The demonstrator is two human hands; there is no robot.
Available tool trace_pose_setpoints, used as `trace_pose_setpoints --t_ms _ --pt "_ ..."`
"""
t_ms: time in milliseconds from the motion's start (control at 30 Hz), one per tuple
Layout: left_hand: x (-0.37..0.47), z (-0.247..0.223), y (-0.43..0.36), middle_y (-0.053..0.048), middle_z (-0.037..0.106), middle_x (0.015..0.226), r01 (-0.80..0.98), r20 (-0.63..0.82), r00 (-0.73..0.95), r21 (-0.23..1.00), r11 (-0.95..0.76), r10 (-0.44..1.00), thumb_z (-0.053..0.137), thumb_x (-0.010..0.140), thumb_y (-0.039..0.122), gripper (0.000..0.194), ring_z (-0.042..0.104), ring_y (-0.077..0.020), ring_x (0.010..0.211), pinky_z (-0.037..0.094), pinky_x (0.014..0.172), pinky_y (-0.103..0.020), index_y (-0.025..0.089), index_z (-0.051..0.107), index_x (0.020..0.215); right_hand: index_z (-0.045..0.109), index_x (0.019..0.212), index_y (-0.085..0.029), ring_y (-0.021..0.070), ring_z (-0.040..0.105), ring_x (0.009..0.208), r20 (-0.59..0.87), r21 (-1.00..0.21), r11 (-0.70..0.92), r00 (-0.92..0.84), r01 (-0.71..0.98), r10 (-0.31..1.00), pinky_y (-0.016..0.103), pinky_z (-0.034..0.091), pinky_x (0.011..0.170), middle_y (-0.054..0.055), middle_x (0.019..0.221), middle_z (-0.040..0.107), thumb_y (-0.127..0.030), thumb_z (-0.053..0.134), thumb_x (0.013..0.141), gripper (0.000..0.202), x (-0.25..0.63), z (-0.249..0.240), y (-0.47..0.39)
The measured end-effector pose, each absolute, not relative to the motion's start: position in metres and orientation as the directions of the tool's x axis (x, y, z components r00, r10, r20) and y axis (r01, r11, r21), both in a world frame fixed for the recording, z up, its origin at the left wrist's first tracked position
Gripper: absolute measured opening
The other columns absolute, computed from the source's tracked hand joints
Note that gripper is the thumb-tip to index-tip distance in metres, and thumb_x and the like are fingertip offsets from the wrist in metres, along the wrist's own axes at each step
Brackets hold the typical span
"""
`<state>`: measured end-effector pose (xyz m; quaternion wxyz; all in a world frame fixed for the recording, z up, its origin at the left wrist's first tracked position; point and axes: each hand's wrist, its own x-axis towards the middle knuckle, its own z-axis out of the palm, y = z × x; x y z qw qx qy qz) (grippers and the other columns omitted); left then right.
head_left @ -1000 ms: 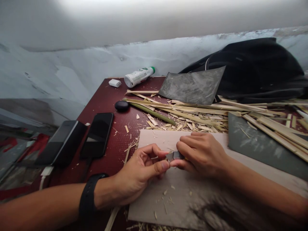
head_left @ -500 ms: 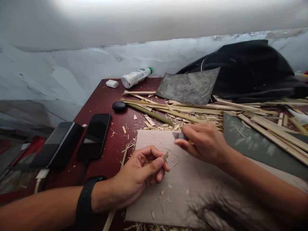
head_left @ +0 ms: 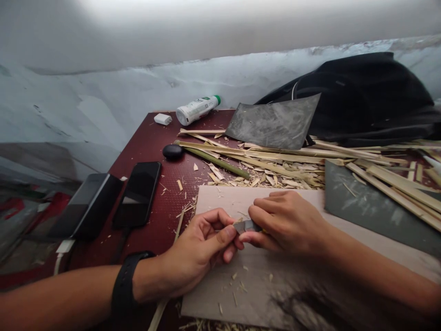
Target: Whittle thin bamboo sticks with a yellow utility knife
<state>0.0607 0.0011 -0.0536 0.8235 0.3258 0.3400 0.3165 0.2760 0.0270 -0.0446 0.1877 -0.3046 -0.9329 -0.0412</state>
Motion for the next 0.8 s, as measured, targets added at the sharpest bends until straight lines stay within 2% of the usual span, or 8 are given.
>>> trace_pose_setpoints --t_ms 333,533,633,800 --pt "0.061 -0.048 0.003 0.002 0.065 0.071 -0.267 -0.383 0.515 0.778 0.568 0.767 0.070 0.087 0.026 0.018 0.048 -0.0042 0.055 0.034 0.054 -0.017 0.017 0.057 0.079 0.054 0.070 -0.019 0.0121 0.044 0.051 0.362 0.132 0.717 -0.707 0.684 0.608 0.032 0.016 0.055 -0.001 0.058 0.052 -0.058 0.040 0.099 0.051 0.285 -0.037 0.030" --pt "0.060 -0.053 -0.001 0.000 0.067 0.071 -0.250 -0.359 0.575 0.779 0.575 0.735 0.072 0.085 0.029 0.020 0.050 -0.0048 0.053 0.033 0.053 -0.018 0.017 0.057 0.080 0.050 0.064 -0.018 0.0104 0.038 0.048 0.432 0.130 0.497 -0.500 0.858 0.751 0.030 0.015 0.053 0.000 0.055 0.051 -0.053 0.040 0.101 0.052 0.312 -0.029 0.049" --pt "0.061 -0.052 0.001 0.001 0.066 0.074 -0.260 -0.384 0.548 0.766 0.588 0.743 0.069 0.087 0.028 0.018 0.051 -0.0046 0.056 0.034 0.055 -0.017 0.017 0.056 0.082 0.051 0.066 -0.018 0.0108 0.040 0.049 0.414 0.082 0.582 -0.559 0.809 0.718 0.030 0.016 0.053 0.000 0.056 0.051 -0.055 0.039 0.100 0.052 0.306 -0.030 0.045" --pt "0.060 -0.052 0.002 0.002 0.065 0.076 -0.266 -0.357 0.568 0.773 0.576 0.742 0.067 0.089 0.030 0.016 0.053 -0.0052 0.057 0.032 0.052 -0.017 0.019 0.056 0.086 0.051 0.068 -0.018 0.0110 0.043 0.050 0.303 -0.054 0.740 -0.695 0.670 0.652 0.031 0.021 0.054 -0.001 0.058 0.052 -0.054 0.038 0.101 0.050 0.283 -0.037 0.028"
